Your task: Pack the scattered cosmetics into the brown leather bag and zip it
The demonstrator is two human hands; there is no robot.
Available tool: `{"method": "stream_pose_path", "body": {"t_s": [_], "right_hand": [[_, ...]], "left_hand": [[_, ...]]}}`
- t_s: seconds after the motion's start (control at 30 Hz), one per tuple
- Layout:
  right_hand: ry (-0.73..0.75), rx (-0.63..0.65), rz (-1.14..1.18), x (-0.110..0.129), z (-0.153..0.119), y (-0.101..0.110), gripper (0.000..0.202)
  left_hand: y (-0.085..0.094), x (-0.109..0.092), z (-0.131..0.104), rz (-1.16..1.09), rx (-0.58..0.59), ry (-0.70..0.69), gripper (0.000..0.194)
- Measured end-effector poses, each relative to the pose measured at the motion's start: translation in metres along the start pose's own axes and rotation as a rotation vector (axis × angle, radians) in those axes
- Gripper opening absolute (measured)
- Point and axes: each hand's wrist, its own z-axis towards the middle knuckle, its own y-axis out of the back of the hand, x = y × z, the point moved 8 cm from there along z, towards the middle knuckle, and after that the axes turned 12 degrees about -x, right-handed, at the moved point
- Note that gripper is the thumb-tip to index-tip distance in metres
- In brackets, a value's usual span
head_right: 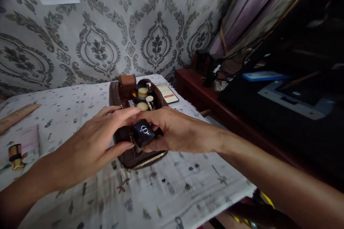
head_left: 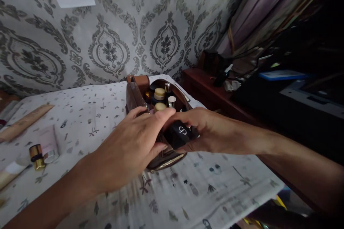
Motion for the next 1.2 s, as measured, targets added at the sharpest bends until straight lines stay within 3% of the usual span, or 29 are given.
{"method": "stream_pose_path", "body": {"t_s": [0.1,0.23,0.4,0.53,0.63,0.8,0.97,1.2], "right_hand": [[-0.008,0.032,0.006,-0.005,-0.001,-0.004,0.017],[-0.010,0.034,-0.028,-0.010,-0.002,-0.006,0.016],[0.042,0.001,-0.123,-0.010,-0.001,-0.007,0.027],[0.058,-0.051,-0.195,-0.004,0.000,-0.009,0.017],[0.055,-0.072,-0.308,0.003,0.001,-0.009,0.015],[0.051,-0.008,-0.478,0.013,0.007,-0.016,0.018],[-0.002,0.146,-0.482,0.010,0.013,-0.029,0.019],[0.004,0.082,-0.483,0.009,0.017,-0.023,0.024]], "left_hand": [[-0.005,-0.002,0.008,0.012,0.089,0.012,0.048],[-0.008,-0.005,0.014,0.030,0.124,0.024,0.039],[-0.013,-0.005,0.014,0.070,0.128,0.062,0.037],[-0.015,-0.003,0.010,0.059,0.120,0.051,0.038],[-0.005,0.000,0.005,0.024,0.045,0.049,0.044],[0.010,0.008,-0.017,0.012,-0.070,0.100,0.050],[0.008,0.016,-0.049,0.006,-0.094,0.198,0.048],[0.003,0.023,-0.079,-0.019,-0.138,0.289,0.046]]}}
